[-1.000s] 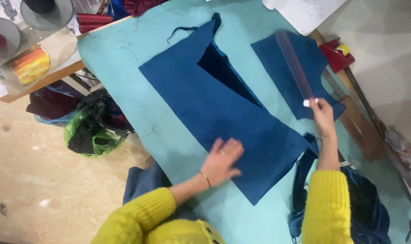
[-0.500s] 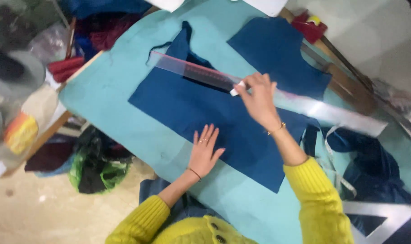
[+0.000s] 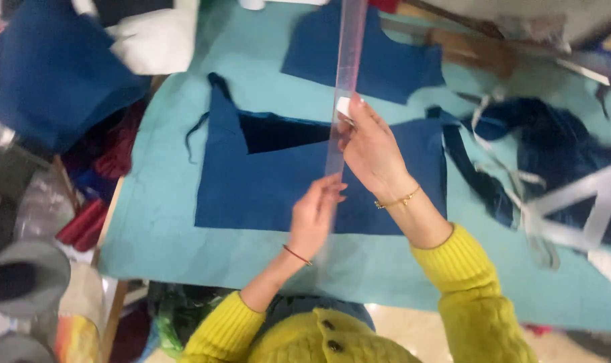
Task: The person marks a piece of dark blue fabric on a light blue table using a white chalk and a clear plastic ruler. They draw straight lines and curves on the fabric, occasionally using a flexible measuring tape to verify dimensions.
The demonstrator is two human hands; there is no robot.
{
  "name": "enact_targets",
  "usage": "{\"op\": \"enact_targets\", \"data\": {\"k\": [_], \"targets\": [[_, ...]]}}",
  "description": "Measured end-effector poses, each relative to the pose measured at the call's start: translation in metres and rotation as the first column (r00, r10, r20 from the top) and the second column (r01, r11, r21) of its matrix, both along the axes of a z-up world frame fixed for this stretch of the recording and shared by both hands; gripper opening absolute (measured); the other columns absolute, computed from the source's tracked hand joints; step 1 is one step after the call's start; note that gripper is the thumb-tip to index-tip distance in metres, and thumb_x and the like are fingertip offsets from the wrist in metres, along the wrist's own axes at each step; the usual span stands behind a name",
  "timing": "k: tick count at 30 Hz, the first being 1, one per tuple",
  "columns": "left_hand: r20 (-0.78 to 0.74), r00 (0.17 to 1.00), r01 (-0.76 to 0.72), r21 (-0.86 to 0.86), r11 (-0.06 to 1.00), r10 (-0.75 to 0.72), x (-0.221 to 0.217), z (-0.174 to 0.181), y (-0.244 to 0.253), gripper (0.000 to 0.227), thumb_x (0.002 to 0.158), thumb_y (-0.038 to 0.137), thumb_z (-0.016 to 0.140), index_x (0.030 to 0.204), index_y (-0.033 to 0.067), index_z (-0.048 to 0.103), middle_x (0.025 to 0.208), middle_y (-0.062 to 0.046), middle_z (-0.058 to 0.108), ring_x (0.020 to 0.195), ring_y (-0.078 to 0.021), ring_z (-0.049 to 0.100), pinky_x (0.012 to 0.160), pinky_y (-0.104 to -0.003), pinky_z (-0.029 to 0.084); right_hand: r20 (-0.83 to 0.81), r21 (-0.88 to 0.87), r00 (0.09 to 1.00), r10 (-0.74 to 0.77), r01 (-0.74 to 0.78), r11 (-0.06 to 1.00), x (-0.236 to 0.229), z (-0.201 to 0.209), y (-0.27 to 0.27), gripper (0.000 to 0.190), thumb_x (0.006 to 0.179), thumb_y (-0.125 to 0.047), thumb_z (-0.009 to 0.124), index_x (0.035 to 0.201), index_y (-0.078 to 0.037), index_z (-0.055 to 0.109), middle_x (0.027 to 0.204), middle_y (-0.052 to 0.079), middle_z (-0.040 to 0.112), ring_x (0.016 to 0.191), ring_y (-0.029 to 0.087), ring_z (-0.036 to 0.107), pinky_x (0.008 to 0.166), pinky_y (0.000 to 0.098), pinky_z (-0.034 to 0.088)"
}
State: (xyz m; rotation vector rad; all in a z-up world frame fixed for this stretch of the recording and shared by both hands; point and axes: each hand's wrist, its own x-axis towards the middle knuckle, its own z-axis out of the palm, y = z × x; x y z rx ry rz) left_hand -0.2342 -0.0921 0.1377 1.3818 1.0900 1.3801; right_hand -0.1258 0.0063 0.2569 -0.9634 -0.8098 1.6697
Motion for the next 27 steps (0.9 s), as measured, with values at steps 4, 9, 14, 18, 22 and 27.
{"op": "enact_targets", "data": {"k": [4, 9, 14, 18, 22, 27], "targets": [[-0.574, 0.817, -0.101, -0.067, 0.993, 0.045, -0.051, -0.017, 0.025, 0.015, 0.104, 0.037, 0.052, 0.108, 0.0340, 0.066, 0.082, 0.013, 0.078, 0.077, -0.0240, 0.076, 0.075, -0.041, 0.057, -0.106, -0.019, 0.969, -0.223, 0.222, 0.975, 0.031, -0.060, -0.043, 0.016, 0.100, -0.033, 0.067, 0.099, -0.018, 0.064, 0.115, 0.003, 0.072, 0.102, 0.016, 0.066, 0.089, 0.0348, 0.049], [-0.823, 0.473, -0.176, 0.260, 0.949, 0.313, -0.102, -0.076, 0.035, 0.025, 0.101, 0.052, 0.064, 0.086, 0.0327, 0.065, 0.064, 0.016, 0.065, 0.068, -0.0127, 0.067, 0.082, -0.030, 0.047, 0.048, -0.117, 0.908, -0.416, 0.419, 0.901, 0.070, -0.173, -0.134, 0.017, 0.104, -0.018, 0.063, 0.092, -0.007, 0.059, 0.101, 0.009, 0.073, 0.101, 0.026, 0.073, 0.092, 0.0411, 0.056], [-0.864, 0.463, -0.004, 0.219, 0.976, 0.196, -0.108, -0.124, 0.027, 0.048, 0.088, 0.066, 0.073, 0.064, 0.0271, 0.058, 0.049, 0.011, 0.054, 0.059, -0.0131, 0.061, 0.082, -0.030, 0.044, 0.363, -0.199, 0.830, -0.423, 0.513, 0.835, 0.107, -0.209, -0.215, 0.025, 0.097, -0.020, 0.075, 0.084, -0.001, 0.063, 0.083, 0.019, 0.071, 0.078, 0.033, 0.077, 0.076, 0.0413, 0.060], [-0.860, 0.494, 0.082, 0.190, 0.978, 0.126, -0.098, -0.123, 0.033, 0.042, 0.083, 0.058, 0.083, 0.067, 0.0252, 0.061, 0.048, 0.009, 0.057, 0.059, -0.0149, 0.063, 0.085, -0.030, 0.045, 0.381, -0.204, 0.808, -0.450, 0.548, 0.811, 0.100, -0.184, -0.223, 0.022, 0.094, -0.011, 0.075, 0.083, 0.002, 0.061, 0.088, 0.021, 0.074, 0.081, 0.031, 0.077, 0.076, 0.0374, 0.058], [-0.887, 0.444, 0.110, 0.196, 0.974, 0.128, -0.094, -0.130, 0.042, 0.042, 0.079, 0.057, 0.086, 0.076, 0.0236, 0.061, 0.056, 0.009, 0.061, 0.066, -0.0137, 0.066, 0.084, -0.033, 0.048, 0.400, -0.187, 0.831, -0.386, 0.486, 0.854, 0.103, -0.208, -0.228, 0.016, 0.093, -0.012, 0.077, 0.089, -0.002, 0.064, 0.081, 0.017, 0.074, 0.069, 0.026, 0.076, 0.067, 0.0339, 0.058], [-0.904, 0.406, 0.110, 0.189, 0.976, 0.129, -0.092, -0.129, 0.045, 0.044, 0.080, 0.061, 0.085, 0.081, 0.0234, 0.062, 0.068, 0.008, 0.062, 0.074, -0.0143, 0.067, 0.084, -0.033, 0.049, 0.485, -0.116, 0.813, -0.323, 0.425, 0.898, 0.104, -0.216, -0.227, 0.018, 0.099, -0.019, 0.070, 0.091, -0.003, 0.068, 0.073, 0.011, 0.070, 0.061, 0.018, 0.068, 0.062, 0.0309, 0.052]]}}
